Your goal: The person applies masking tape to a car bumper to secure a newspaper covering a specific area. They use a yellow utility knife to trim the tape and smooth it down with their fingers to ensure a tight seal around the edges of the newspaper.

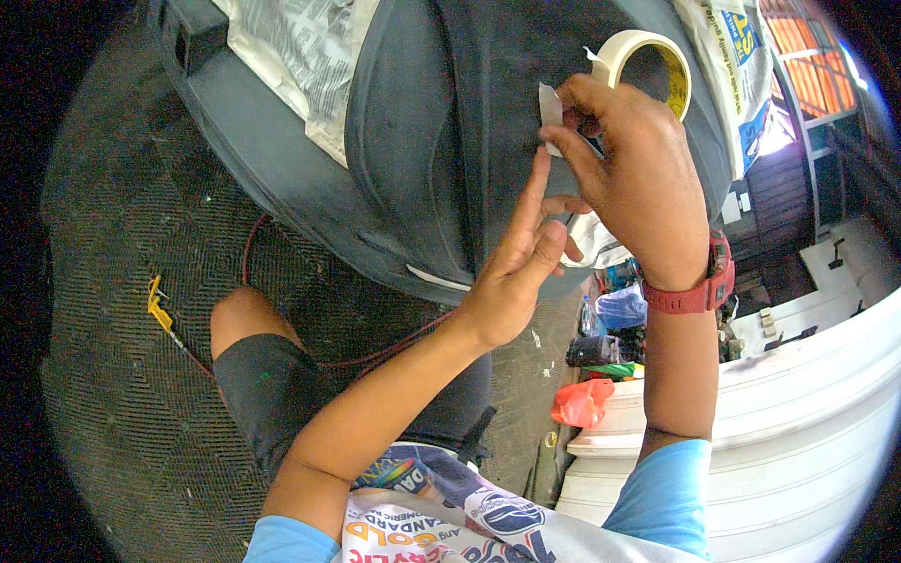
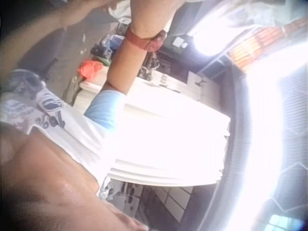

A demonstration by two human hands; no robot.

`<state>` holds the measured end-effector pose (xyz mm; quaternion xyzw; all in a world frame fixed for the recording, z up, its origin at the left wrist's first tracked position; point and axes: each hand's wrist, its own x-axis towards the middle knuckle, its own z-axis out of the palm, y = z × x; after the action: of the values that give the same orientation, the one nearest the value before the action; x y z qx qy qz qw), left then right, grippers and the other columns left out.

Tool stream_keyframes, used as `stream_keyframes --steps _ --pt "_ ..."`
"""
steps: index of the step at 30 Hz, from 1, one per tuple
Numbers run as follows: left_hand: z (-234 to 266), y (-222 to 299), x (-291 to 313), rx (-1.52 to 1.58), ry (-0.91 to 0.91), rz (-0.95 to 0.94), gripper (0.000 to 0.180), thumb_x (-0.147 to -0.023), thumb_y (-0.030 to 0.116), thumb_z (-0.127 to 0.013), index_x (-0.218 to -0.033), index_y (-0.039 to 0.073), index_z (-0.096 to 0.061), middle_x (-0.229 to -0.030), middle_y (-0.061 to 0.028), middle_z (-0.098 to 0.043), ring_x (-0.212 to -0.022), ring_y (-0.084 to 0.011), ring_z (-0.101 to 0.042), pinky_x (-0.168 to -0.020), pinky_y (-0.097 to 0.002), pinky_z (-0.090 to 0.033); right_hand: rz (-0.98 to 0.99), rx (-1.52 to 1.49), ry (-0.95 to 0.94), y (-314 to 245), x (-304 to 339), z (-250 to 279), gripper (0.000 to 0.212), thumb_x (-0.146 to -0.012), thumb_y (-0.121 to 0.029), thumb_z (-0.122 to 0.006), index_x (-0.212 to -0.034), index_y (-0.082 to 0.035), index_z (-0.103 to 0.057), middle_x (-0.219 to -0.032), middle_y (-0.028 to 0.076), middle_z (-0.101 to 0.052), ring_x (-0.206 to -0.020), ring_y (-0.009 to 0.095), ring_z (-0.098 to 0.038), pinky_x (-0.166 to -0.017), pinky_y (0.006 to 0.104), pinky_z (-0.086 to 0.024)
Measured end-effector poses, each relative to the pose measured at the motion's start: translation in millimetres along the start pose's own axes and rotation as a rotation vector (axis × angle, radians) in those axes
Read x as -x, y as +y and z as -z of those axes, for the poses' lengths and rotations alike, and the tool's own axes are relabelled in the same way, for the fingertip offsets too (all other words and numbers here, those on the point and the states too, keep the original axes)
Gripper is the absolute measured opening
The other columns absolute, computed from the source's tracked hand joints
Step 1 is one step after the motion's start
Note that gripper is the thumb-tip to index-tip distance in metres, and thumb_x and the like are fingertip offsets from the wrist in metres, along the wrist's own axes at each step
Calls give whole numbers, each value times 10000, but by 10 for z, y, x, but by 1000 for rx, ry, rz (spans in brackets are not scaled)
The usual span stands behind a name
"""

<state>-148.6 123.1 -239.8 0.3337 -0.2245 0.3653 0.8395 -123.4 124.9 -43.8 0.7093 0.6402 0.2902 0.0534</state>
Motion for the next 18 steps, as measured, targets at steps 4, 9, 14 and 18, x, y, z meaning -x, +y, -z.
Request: stream_keyframes --steps 4,9,14,18 --pt "1 44 -3 17 -3 18 849 -1214 382 -491 -1822 142 49 -1481 -184 -552 -1125 -191 -609 -1012 -353 -540 -40 23 -5 -13 -33 9 179 -935 -134 -847 -966 -1 -732 -851 183 -744 -771 394 -736 -708 463 -556" --pt "-11 -2 -28 -25 1 -40 850 -1218 475 -433 -1818 147 72 -1493 -159 -575 -1097 -187 -625 -974 -358 -537 -25 41 22 -10 -72 -25 185 -926 -124 -857 -967 2 -728 -840 177 -747 -764 369 -750 -706 443 -565" --pt "-24 34 -21 15 -20 -23 860 -1219 441 -450 -1813 142 97 -1521 -205 -550 -1209 -217 -604 -1041 -368 -515 -27 48 -17 -5 -85 -24 204 -901 -120 -872 -978 -3 -723 -823 162 -744 -766 361 -755 -708 433 -569" --pt "-10 71 -20 87 -49 47 866 -1220 413 -462 -1811 141 109 -1529 -231 -545 -1298 -238 -591 -1096 -376 -498 -4 40 -32 -1 -111 -26 211 -882 -112 -878 -977 -9 -720 -823 158 -747 -769 359 -757 -710 426 -573"
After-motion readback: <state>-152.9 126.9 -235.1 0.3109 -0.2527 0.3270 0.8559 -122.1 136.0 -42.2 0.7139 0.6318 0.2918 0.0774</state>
